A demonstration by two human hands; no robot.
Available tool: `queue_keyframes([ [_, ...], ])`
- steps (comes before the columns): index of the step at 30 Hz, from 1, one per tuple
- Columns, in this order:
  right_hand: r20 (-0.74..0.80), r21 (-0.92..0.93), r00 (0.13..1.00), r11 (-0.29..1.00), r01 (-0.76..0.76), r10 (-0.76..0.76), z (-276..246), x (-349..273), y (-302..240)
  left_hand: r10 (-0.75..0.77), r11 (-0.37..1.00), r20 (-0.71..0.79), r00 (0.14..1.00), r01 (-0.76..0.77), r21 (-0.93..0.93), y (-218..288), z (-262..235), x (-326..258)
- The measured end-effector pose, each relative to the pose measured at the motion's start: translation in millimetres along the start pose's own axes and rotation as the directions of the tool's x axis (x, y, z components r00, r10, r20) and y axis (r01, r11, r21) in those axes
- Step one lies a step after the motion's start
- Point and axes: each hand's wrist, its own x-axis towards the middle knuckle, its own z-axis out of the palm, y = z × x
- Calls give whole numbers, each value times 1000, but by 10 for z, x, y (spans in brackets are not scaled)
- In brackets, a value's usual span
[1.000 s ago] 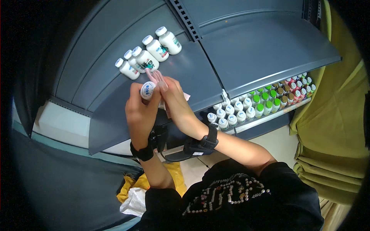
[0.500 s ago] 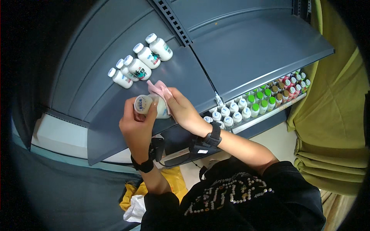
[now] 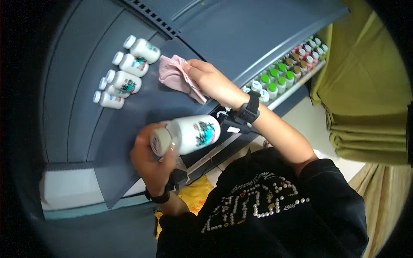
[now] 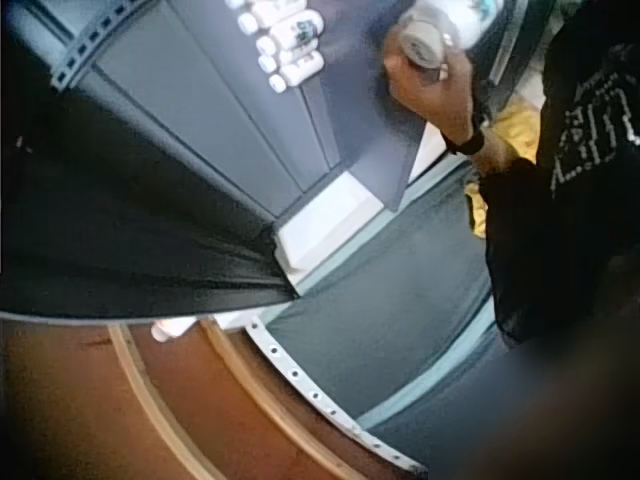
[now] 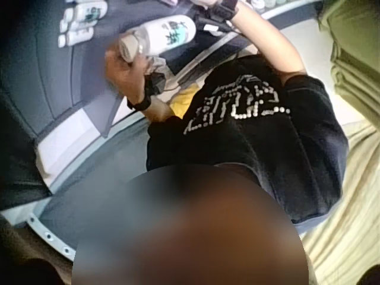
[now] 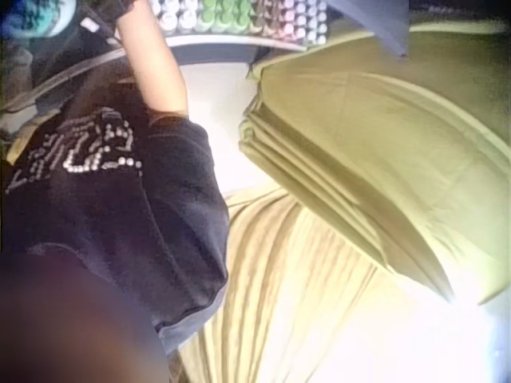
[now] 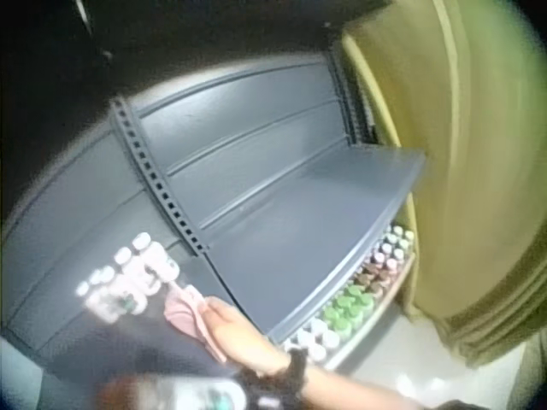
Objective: Wipe bottles with a cloth and clean the shelves in a supermarket storage or display area.
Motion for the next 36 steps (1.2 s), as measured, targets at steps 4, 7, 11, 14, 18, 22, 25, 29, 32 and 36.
queue_keyframes([
  [4,28,23,1000,1000,-15,15,-162,120,20,145,988,219,965,-152,14,-135,48,0],
  [7,87,195,996,980,-41,24,-307,25,-68,177,980,362,915,-198,20,-241,157,-115],
  [11,31,319,1000,948,-10,0,-550,46,137,111,993,468,876,-121,-9,-764,636,-348],
  [14,3,-74,992,989,128,-128,-624,-28,65,-115,991,521,846,137,-4,-1149,987,-520],
  [18,48,-234,975,947,220,-215,-734,-97,80,-134,989,606,784,145,31,-1879,1425,-579],
  [22,37,-248,977,945,213,-210,-788,-12,206,-108,994,642,759,101,47,-2756,1698,-633],
  [25,10,-335,975,918,211,-221,-814,-55,186,-39,996,662,748,-24,85,-3046,1862,-598],
  [29,-21,-332,976,922,198,-217,-787,-96,172,-115,987,725,679,-7,163,-3480,1972,-666],
  [32,-19,-351,972,912,213,-234,-807,-82,178,-112,982,767,631,-49,184,-3636,2097,-663],
  [36,-15,-293,978,936,194,-208,-850,-57,212,-108,992,787,608,10,128,-3668,2297,-705],
])
